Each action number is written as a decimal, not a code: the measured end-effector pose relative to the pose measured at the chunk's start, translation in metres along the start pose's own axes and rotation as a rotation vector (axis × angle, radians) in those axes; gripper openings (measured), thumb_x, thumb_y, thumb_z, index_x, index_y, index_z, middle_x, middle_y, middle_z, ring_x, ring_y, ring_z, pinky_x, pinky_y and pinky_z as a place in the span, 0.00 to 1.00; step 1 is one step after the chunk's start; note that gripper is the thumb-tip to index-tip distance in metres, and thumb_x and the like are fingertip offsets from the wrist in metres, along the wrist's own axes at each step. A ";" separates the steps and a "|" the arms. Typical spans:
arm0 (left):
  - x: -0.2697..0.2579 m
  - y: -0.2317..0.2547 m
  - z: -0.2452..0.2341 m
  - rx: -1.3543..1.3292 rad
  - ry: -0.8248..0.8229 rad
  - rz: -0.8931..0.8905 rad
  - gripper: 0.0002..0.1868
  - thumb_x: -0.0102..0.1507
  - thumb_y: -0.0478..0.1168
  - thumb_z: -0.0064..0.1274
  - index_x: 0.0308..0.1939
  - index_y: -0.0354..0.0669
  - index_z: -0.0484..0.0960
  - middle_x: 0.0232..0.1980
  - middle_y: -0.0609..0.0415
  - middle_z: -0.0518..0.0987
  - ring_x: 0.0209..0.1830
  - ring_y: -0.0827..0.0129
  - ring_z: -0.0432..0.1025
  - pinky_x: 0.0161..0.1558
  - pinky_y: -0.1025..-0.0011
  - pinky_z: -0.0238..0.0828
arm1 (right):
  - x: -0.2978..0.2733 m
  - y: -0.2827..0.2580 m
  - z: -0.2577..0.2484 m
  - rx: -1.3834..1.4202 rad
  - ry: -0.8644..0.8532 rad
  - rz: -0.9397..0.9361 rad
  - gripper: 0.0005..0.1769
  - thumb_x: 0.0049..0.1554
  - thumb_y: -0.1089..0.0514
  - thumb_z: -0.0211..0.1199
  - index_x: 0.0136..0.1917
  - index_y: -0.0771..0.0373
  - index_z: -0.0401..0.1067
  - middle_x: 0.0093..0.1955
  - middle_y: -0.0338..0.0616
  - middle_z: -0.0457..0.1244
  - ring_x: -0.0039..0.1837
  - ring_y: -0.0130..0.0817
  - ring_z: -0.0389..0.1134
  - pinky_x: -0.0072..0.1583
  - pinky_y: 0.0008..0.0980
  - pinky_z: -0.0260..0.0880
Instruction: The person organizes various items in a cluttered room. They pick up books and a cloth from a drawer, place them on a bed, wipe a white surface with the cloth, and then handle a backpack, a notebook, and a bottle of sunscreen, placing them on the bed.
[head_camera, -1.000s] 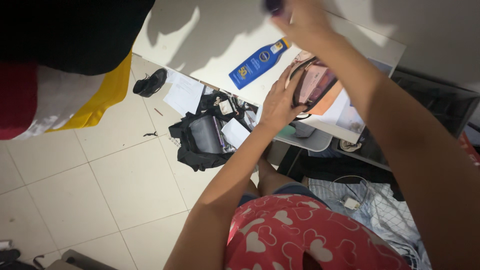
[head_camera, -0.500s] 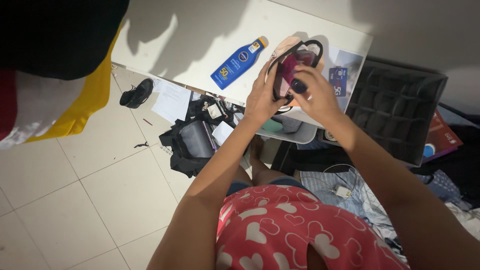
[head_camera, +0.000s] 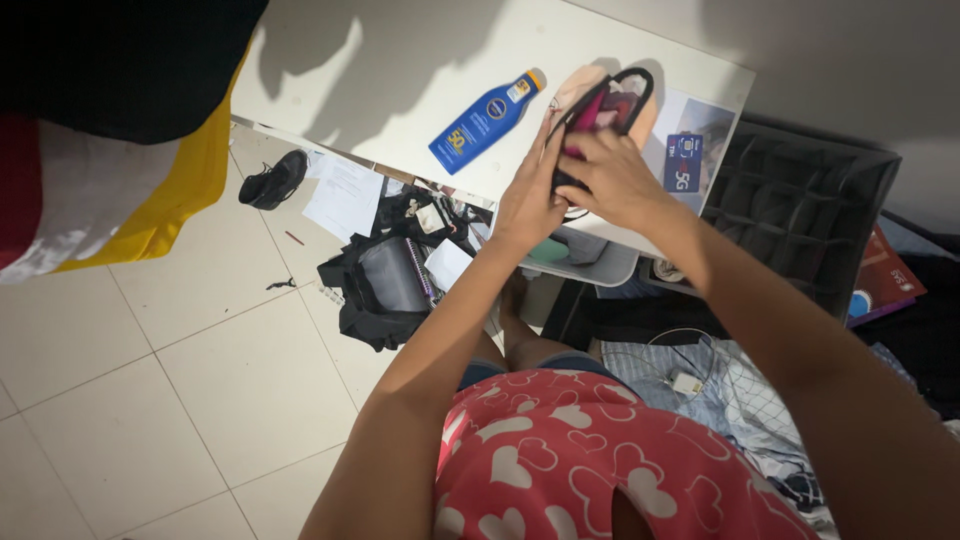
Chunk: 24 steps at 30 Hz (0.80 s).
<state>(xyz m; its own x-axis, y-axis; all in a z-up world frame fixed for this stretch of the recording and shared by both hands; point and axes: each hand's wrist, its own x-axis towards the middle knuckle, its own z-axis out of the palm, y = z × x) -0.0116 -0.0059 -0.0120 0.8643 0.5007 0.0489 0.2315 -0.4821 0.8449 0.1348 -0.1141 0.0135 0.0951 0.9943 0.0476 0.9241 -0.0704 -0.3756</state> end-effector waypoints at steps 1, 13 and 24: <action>0.000 -0.001 0.000 0.008 0.019 0.040 0.53 0.51 0.25 0.55 0.80 0.48 0.51 0.84 0.47 0.47 0.77 0.46 0.58 0.66 0.64 0.70 | 0.003 0.004 0.000 -0.023 -0.044 0.013 0.22 0.53 0.50 0.70 0.58 0.59 0.77 0.65 0.48 0.60 0.62 0.51 0.58 0.63 0.49 0.57; -0.009 -0.003 0.000 0.025 0.041 0.125 0.48 0.58 0.27 0.53 0.82 0.43 0.52 0.83 0.43 0.55 0.84 0.52 0.53 0.75 0.65 0.63 | 0.015 -0.005 0.038 -0.174 0.146 0.182 0.15 0.47 0.60 0.70 0.50 0.62 0.78 0.53 0.44 0.67 0.59 0.44 0.66 0.63 0.45 0.59; 0.040 -0.065 -0.067 0.393 0.338 0.014 0.41 0.51 0.41 0.68 0.66 0.36 0.69 0.68 0.35 0.69 0.65 0.42 0.63 0.63 0.52 0.62 | -0.083 0.083 0.020 0.073 0.711 0.512 0.24 0.62 0.64 0.67 0.70 0.64 0.67 0.70 0.55 0.62 0.71 0.52 0.62 0.72 0.49 0.63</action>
<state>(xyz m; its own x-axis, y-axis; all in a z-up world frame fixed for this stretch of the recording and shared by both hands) -0.0226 0.0939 -0.0292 0.6912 0.6649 0.2832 0.4273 -0.6920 0.5818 0.1960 -0.2008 -0.0399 0.7221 0.5549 0.4131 0.6809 -0.4646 -0.5661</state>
